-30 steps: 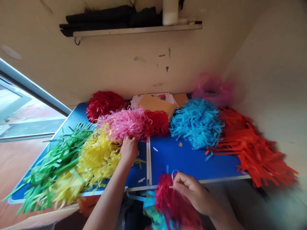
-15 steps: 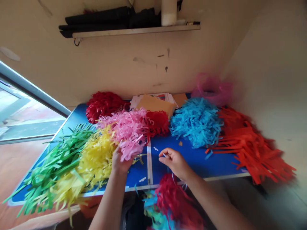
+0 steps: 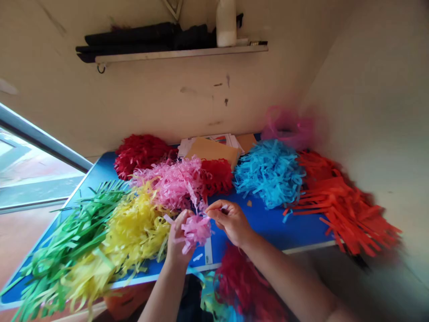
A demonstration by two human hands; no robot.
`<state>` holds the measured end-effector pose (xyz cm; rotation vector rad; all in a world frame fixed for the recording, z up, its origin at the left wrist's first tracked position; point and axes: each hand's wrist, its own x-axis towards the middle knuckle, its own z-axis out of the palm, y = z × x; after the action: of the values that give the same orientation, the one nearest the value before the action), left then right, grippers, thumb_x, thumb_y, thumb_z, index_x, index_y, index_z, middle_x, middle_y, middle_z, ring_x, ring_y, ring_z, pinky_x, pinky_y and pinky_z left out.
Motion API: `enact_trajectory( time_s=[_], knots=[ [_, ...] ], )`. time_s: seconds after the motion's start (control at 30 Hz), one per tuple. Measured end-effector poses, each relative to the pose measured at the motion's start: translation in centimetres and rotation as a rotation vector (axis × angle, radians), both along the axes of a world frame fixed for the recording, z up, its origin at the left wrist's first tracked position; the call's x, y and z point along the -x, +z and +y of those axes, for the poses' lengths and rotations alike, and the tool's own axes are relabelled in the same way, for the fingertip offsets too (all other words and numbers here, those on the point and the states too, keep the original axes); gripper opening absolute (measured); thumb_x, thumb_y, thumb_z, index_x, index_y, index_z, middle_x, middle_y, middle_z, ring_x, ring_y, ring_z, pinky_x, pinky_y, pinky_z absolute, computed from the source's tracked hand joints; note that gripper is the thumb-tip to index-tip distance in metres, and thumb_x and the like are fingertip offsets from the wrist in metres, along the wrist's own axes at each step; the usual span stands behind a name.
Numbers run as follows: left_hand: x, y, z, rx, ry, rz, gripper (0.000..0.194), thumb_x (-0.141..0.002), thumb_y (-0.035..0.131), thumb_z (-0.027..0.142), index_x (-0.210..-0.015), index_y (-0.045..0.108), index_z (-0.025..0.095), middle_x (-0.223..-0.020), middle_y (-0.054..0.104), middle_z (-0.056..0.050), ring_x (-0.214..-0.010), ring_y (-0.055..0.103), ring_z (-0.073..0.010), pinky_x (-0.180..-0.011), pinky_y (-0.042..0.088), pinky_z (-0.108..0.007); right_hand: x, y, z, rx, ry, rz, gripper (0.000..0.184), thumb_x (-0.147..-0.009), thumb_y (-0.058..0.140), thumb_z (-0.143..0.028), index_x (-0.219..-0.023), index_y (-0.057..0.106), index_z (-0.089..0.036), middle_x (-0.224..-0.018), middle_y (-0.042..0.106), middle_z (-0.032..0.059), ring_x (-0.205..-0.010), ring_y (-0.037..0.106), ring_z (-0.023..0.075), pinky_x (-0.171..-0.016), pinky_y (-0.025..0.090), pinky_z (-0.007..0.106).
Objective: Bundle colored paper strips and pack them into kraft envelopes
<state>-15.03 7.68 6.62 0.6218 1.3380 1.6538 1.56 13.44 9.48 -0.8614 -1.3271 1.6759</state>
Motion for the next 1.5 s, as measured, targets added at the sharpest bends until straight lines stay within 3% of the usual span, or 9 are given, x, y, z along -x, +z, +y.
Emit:
enact_trajectory(
  time_s=[0.17, 0.3, 0.43, 0.53, 0.73, 1.1, 1.2, 1.37, 1.5],
  knots=[
    [-2.4, 2.7, -3.1, -0.02, 0.11, 0.462, 0.035, -0.065, 0.081, 0.022, -0.099, 0.074, 0.025, -0.115, 0.068, -0.006, -0.119, 0.054, -0.0279, -0.103, 0.043, -0.039, -3.8, 1.3, -3.2, -0.532, -0.118, -0.588, 0.023, -0.092, 0.053, -0.031, -0.075, 0.064, -0.019, -0.07, 0.067, 0.0036, -0.064, 0.059, 0.0154, -0.061, 0.037, 0.025],
    [-5.8, 2.8, -4.7, -0.296, -0.033, 1.06, 0.034, -0.082, 0.062, 0.013, -0.114, 0.065, 0.025, -0.114, 0.071, -0.006, -0.11, 0.064, -0.0227, -0.103, 0.044, -0.042, -4.1, 1.9, -5.3, -0.488, -0.061, -0.569, 0.02, -0.094, 0.048, -0.029, -0.085, 0.062, -0.019, -0.074, 0.07, 0.0049, -0.065, 0.063, 0.0164, -0.062, 0.039, 0.026],
    [-7.1, 2.5, -5.2, -0.072, -0.157, 0.686, 0.012, -0.084, 0.064, 0.028, -0.094, 0.065, 0.02, -0.085, 0.073, -0.006, -0.077, 0.07, -0.0191, -0.068, 0.054, -0.027, -4.7, 1.0, -5.9, -0.115, 0.007, -0.223, 0.025, -0.085, 0.064, -0.038, -0.102, 0.062, -0.019, -0.066, 0.065, -0.0009, -0.058, 0.058, 0.0138, -0.058, 0.041, 0.024],
    [-7.1, 3.1, -5.6, 0.124, -0.366, 0.195, 0.025, -0.08, 0.07, 0.041, -0.086, 0.064, 0.018, -0.073, 0.069, -0.003, -0.063, 0.063, -0.0143, -0.059, 0.05, -0.022, -5.9, 0.0, -5.9, 0.136, 0.053, -0.014, 0.035, -0.078, 0.072, -0.043, -0.101, 0.066, -0.018, -0.06, 0.062, -0.0037, -0.052, 0.053, 0.011, -0.053, 0.04, 0.022],
    [-8.1, 3.0, -5.6, 0.197, -0.42, -0.021, 0.03, -0.073, 0.078, 0.041, -0.084, 0.068, 0.016, -0.072, 0.066, -0.001, -0.062, 0.057, -0.01, -0.059, 0.045, -0.019, -6.9, -0.4, -6.1, -0.064, -0.095, -0.183, 0.015, -0.08, 0.07, -0.032, -0.073, 0.073, -0.018, -0.073, 0.067, 0.0004, -0.07, 0.059, 0.0134, -0.065, 0.044, 0.023],
    [-8.9, 0.1, -6.3, -0.078, -0.295, 0.523, 0.008, -0.084, 0.066, 0.028, -0.085, 0.07, 0.021, -0.082, 0.071, -0.004, -0.075, 0.065, -0.0167, -0.07, 0.05, -0.024, -6.6, -1.2, -7.1, -0.392, -0.253, -0.411, 0.013, -0.081, 0.056, -0.016, -0.074, 0.067, -0.018, -0.07, 0.063, 0.0011, -0.066, 0.059, 0.0139, -0.063, 0.044, 0.024],
    [-8.9, -0.1, -6.1, -0.074, -0.341, 0.531, 0.008, -0.083, 0.067, 0.028, -0.082, 0.07, 0.02, -0.081, 0.07, -0.004, -0.074, 0.064, -0.0168, -0.069, 0.049, -0.025, -6.6, -1.6, -6.9, -0.383, -0.226, -0.418, 0.013, -0.08, 0.055, -0.015, -0.075, 0.066, -0.019, -0.071, 0.063, 0.0011, -0.067, 0.059, 0.0139, -0.064, 0.044, 0.024],
    [-7.9, 0.6, -5.2, 0.226, -0.438, 0.082, 0.024, -0.073, 0.077, 0.038, -0.08, 0.069, 0.018, -0.069, 0.065, -0.001, -0.06, 0.056, -0.0112, -0.058, 0.044, -0.02, -7.6, -3.0, -6.0, -0.078, -0.02, -0.382, 0.021, -0.088, 0.055, -0.036, -0.096, 0.064, -0.019, -0.069, 0.059, -0.0018, -0.061, 0.053, 0.013, -0.059, 0.041, 0.023],
    [-7.6, 1.1, -4.8, 0.374, -0.401, -0.333, 0.033, -0.061, 0.087, 0.037, -0.078, 0.068, 0.016, -0.063, 0.063, 0.001, -0.055, 0.053, -0.0082, -0.056, 0.043, -0.017, -8.2, -2.4, -6.4, -0.126, 0.041, -0.468, 0.038, -0.099, 0.039, -0.045, -0.085, 0.063, -0.019, -0.069, 0.057, -0.0009, -0.064, 0.052, 0.0127, -0.061, 0.039, 0.024]
  ],
)
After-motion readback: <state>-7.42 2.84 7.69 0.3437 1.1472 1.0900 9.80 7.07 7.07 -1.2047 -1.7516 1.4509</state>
